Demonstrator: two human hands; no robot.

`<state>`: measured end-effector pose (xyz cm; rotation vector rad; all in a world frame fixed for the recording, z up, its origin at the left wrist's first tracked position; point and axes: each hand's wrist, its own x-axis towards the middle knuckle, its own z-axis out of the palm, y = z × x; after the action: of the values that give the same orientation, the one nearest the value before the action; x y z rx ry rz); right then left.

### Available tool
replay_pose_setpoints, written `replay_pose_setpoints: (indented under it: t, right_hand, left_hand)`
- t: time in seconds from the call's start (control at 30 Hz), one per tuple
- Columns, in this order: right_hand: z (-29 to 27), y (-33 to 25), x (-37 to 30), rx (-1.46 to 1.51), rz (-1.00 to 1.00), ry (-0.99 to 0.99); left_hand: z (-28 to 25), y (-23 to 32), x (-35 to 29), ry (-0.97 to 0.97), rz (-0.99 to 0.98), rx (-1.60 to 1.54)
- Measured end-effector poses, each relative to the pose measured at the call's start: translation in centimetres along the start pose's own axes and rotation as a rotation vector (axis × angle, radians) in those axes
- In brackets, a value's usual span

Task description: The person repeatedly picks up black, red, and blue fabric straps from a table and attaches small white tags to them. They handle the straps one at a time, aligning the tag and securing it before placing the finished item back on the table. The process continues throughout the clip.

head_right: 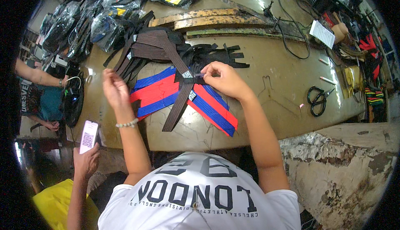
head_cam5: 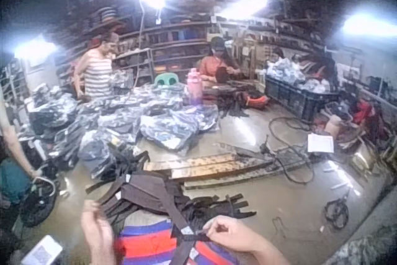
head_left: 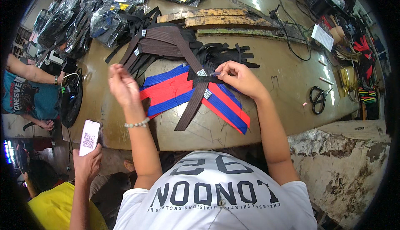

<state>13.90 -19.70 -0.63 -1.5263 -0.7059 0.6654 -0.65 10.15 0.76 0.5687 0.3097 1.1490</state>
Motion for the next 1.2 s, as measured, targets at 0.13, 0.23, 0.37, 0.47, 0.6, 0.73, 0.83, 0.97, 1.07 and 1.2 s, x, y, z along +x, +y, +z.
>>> replay_pose_setpoints:
  t: [0.13,0.23,0.37,0.47,0.6,0.73,0.83,0.97,1.07,1.2]
  right_hand:
    - [-0.6,0.4,-0.1,-0.045,-0.037,-0.135]
    - [-0.7,0.6,-0.1,-0.015,-0.031,-0.156]
    - [-0.6,0.5,0.0,-0.072,-0.044,-0.134]
    - [-0.9,0.1,0.1,0.281,0.042,-0.026]
    - [-2.3,-0.4,0.4,0.647,-0.042,0.314]
    - [-3.4,-0.8,0.1,0.62,-0.043,0.436]
    - [-3.1,-1.0,0.0,0.562,-0.051,0.412]
    - [-2.8,-1.2,-0.1,0.532,-0.029,0.439]
    - [-3.2,-1.2,-0.1,0.563,-0.055,0.479]
    - [-3.7,-1.0,-0.2,0.61,-0.07,0.559]
  left_hand:
    - [-0.5,2.1,1.1,0.042,0.426,0.179]
    - [0.9,1.2,-1.0,-0.153,0.446,0.452]
    - [4.9,0.3,-8.0,-0.494,0.01,0.771]
    - [7.7,0.5,-15.2,-1.108,-0.71,1.016]
    - [9.2,0.1,-15.8,-1.558,-0.897,1.089]
    - [8.3,-3.4,-7.9,-1.356,0.51,1.557]
    - [6.4,-5.3,-5.8,-1.568,0.727,1.526]
    - [6.6,-5.7,-6.1,-1.582,0.808,1.561]
    - [8.1,-5.2,-6.3,-1.398,0.868,1.472]
    - [9.3,-3.9,-1.6,-0.885,0.979,1.347]
